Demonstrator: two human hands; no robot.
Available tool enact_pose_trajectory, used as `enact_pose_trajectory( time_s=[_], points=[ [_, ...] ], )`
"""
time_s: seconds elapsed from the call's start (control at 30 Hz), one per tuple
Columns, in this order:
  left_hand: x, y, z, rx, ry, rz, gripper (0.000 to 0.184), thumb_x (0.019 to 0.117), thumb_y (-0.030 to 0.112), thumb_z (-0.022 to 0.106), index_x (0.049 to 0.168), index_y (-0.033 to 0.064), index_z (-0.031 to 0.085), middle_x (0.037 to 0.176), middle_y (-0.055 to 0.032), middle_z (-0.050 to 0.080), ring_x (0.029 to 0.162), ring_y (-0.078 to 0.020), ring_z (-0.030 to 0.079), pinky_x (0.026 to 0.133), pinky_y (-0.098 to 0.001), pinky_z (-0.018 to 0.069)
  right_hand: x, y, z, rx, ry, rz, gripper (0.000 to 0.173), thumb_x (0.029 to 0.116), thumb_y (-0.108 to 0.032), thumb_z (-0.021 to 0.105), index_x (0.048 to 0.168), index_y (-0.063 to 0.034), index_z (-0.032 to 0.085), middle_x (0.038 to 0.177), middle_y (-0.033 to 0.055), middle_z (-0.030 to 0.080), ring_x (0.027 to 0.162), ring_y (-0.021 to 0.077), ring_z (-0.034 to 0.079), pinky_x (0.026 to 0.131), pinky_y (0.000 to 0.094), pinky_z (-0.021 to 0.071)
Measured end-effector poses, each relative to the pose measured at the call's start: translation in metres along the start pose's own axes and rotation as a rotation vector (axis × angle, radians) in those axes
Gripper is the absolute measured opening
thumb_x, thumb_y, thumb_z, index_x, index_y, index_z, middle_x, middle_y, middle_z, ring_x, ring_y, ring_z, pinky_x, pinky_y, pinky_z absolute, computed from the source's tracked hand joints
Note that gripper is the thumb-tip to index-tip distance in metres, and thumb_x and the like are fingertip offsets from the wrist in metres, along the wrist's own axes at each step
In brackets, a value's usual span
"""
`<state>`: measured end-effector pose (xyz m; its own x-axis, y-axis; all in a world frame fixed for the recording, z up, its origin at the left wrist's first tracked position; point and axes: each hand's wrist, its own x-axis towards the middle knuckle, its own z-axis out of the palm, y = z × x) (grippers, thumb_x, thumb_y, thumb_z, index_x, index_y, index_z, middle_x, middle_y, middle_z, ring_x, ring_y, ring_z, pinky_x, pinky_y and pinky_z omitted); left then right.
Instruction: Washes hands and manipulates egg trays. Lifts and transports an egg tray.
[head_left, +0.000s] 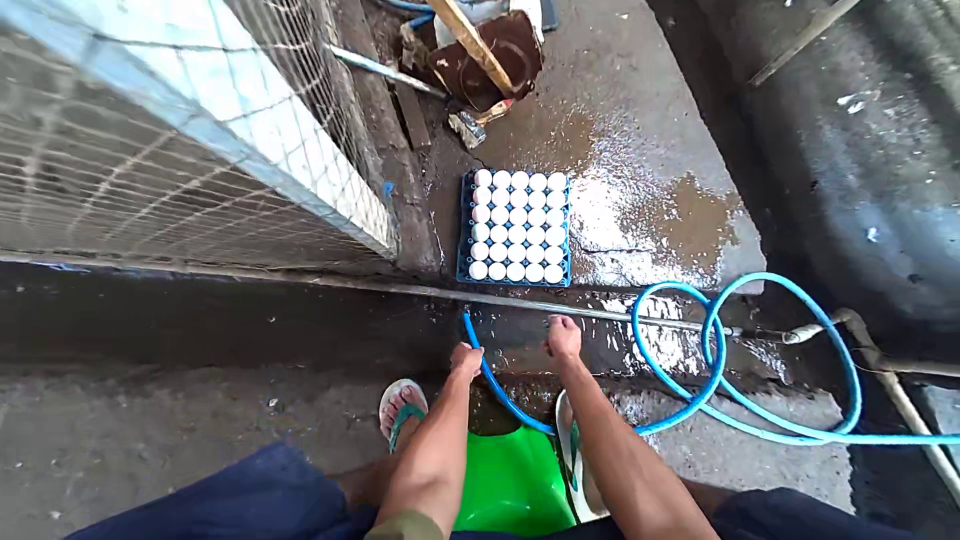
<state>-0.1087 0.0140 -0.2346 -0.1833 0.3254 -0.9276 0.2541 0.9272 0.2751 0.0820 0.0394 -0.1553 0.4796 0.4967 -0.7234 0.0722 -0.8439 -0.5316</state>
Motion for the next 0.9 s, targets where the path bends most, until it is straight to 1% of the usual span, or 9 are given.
enact_pose_trajectory(
  time_s=[0.2,0.33,0.43,0.53,0.6,0.67,0.7,0.77,0.9],
  points=[
    [0.029,0.022,0.03,0.149,-0.005,0.182,0.042,0.0998,0.025,0.065,0.132,-0.0006,0.057,0.12,-0.025,0.065,0.106,-0.0362,0.067,0.091,-0.0528,0.0543,0.036,-0.044,-0.05,0.442,0.259,0.053,0.039,0.1125,-0.031,0.035,0.123,-0.0022,0.058,0.077,0.0068,0.052,0.051,0.0137,0.05,0.049,0.0297,0.0473],
    [0.03,0.033,0.032,0.279,-0.052,0.206,0.044,0.1039,0.031,0.058,0.135,0.0003,0.057,0.124,-0.0251,0.064,0.113,-0.0378,0.065,0.098,-0.0546,0.0513,0.078,-0.074,-0.068,0.57,0.258,0.079,0.036,0.1112,-0.035,0.033,0.118,-0.0054,0.053,0.08,0.007,0.049,0.055,0.0161,0.047,0.052,0.0332,0.0461],
    [0.021,0.05,0.012,0.447,-0.103,0.197,0.048,0.1051,0.04,0.054,0.131,0.0001,0.062,0.121,-0.0245,0.066,0.108,-0.0366,0.067,0.096,-0.054,0.0516,0.115,-0.101,-0.078,0.688,0.161,0.065,0.027,0.1073,-0.024,0.043,0.123,-0.0028,0.05,0.097,0.0125,0.05,0.071,0.0211,0.053,0.062,0.0368,0.0506],
    [-0.008,0.087,-0.019,0.517,0.066,0.334,0.041,0.1063,0.035,0.049,0.121,0.0027,0.069,0.109,-0.0212,0.071,0.102,-0.0355,0.07,0.093,-0.0563,0.0533,0.149,-0.133,-0.08,0.763,0.125,0.02,0.024,0.1054,-0.019,0.048,0.124,-0.0033,0.048,0.098,0.013,0.052,0.075,0.0214,0.056,0.066,0.0372,0.0531],
    [-0.033,0.121,-0.033,0.436,0.228,0.523,0.039,0.1083,0.027,0.045,0.122,-0.0024,0.066,0.113,-0.0254,0.069,0.109,-0.0398,0.066,0.097,-0.0584,0.0491,0.163,-0.147,-0.087,0.553,0.196,-0.032,0.037,0.1069,-0.025,0.05,0.139,-0.0059,0.048,0.125,0.0179,0.056,0.106,0.0276,0.06,0.086,0.0464,0.0535],
    [-0.04,0.152,-0.042,0.329,0.365,0.713,0.039,0.1086,0.022,0.042,0.128,-0.0053,0.062,0.125,-0.0271,0.063,0.117,-0.038,0.062,0.104,-0.0533,0.0471,0.17,-0.151,-0.09,0.161,0.286,-0.139,0.051,0.1063,-0.031,0.051,0.152,-0.008,0.044,0.151,0.0258,0.045,0.136,0.0402,0.048,0.107,0.0572,0.0443],
    [-0.034,0.165,-0.046,0.288,0.422,0.784,0.04,0.1085,0.021,0.041,0.131,-0.0055,0.06,0.131,-0.0279,0.059,0.121,-0.0379,0.059,0.106,-0.0509,0.0457,0.169,-0.152,-0.086,-0.004,0.303,-0.219,0.051,0.1061,-0.029,0.05,0.152,-0.006,0.044,0.152,0.0292,0.043,0.138,0.0446,0.046,0.11,0.0586,0.0416],
    [-0.012,0.193,-0.053,0.253,0.476,0.806,0.046,0.1093,0.024,0.038,0.142,-0.005,0.052,0.143,-0.0308,0.049,0.136,-0.0427,0.047,0.115,-0.0519,0.0369,0.159,-0.152,-0.07,-0.197,0.238,-0.381,0.042,0.107,-0.023,0.046,0.141,0.0001,0.053,0.137,0.0295,0.057,0.127,0.0434,0.056,0.107,0.0576,0.0444],
    [0.027,0.234,-0.055,0.343,0.44,0.65,0.052,0.1115,0.029,0.029,0.146,-0.0061,0.047,0.148,-0.0316,0.045,0.142,-0.0443,0.04,0.119,-0.0532,0.0292,0.151,-0.148,-0.029,-0.365,0.038,-0.341,0.042,0.1099,-0.027,0.038,0.134,-0.0008,0.062,0.13,0.0237,0.064,0.126,0.0365,0.06,0.109,0.0526,0.0441]
  ],
)
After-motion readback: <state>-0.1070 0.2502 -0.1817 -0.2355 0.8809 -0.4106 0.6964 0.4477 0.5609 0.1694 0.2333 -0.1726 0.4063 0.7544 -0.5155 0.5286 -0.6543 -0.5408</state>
